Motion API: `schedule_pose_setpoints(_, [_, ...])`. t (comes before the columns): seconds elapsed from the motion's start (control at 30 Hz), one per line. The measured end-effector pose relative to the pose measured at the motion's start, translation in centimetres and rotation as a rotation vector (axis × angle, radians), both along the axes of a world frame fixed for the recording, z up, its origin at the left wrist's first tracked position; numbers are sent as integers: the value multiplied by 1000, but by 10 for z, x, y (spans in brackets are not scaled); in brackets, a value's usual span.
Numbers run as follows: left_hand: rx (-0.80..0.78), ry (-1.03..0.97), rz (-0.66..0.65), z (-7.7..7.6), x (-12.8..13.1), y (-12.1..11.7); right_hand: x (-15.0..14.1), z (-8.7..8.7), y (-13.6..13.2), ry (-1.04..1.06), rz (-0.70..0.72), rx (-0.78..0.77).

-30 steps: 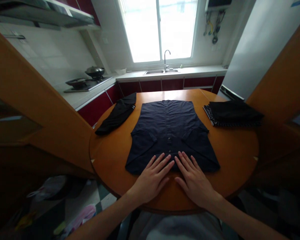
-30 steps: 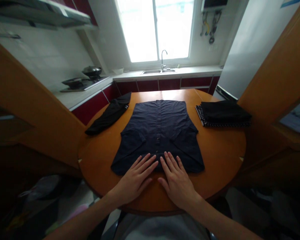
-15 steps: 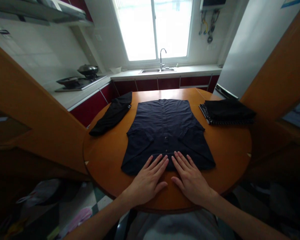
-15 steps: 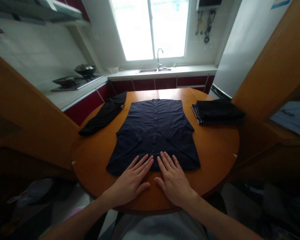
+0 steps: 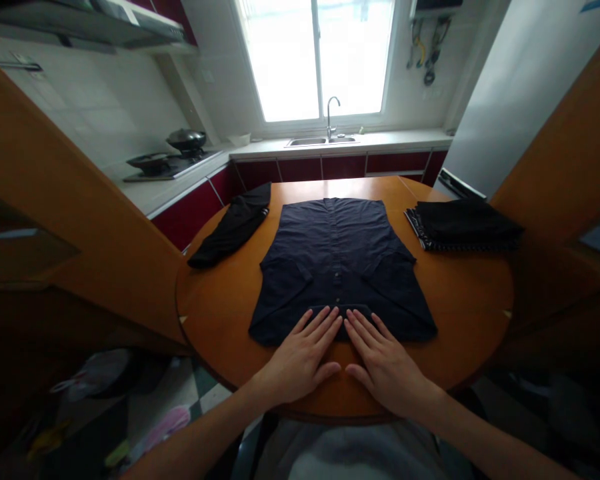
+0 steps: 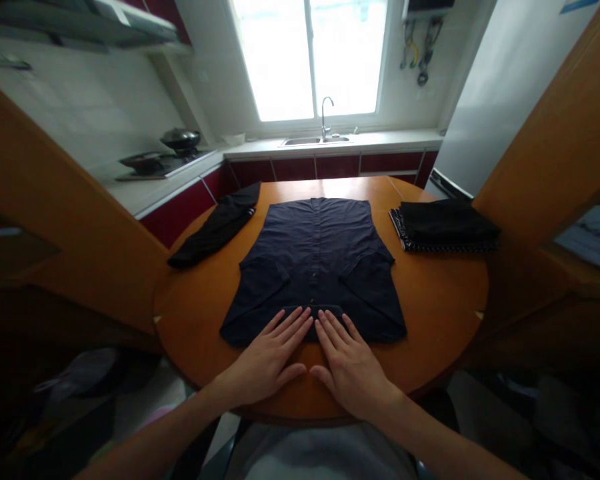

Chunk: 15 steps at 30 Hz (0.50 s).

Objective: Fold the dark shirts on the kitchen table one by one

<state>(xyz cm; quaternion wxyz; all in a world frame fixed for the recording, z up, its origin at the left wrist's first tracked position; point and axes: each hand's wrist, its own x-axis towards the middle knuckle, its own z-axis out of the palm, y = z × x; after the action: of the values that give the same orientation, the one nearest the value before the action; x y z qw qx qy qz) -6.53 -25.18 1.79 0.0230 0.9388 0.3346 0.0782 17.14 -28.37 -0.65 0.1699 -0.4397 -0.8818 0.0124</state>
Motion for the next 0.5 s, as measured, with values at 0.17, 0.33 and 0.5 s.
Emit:
schedule_pose_setpoints(0.17, [24,-13,80,-6,-12,1,7,-9,-5,7,-154,16])
schedule_pose_setpoints(0.33, [32,13,121,-9,-33,0,19,-12,-11,1,-233,40])
schedule_pose_setpoints(0.5, [53,4,155,-11,-50,-2,30,-21,-16,23,-288,69])
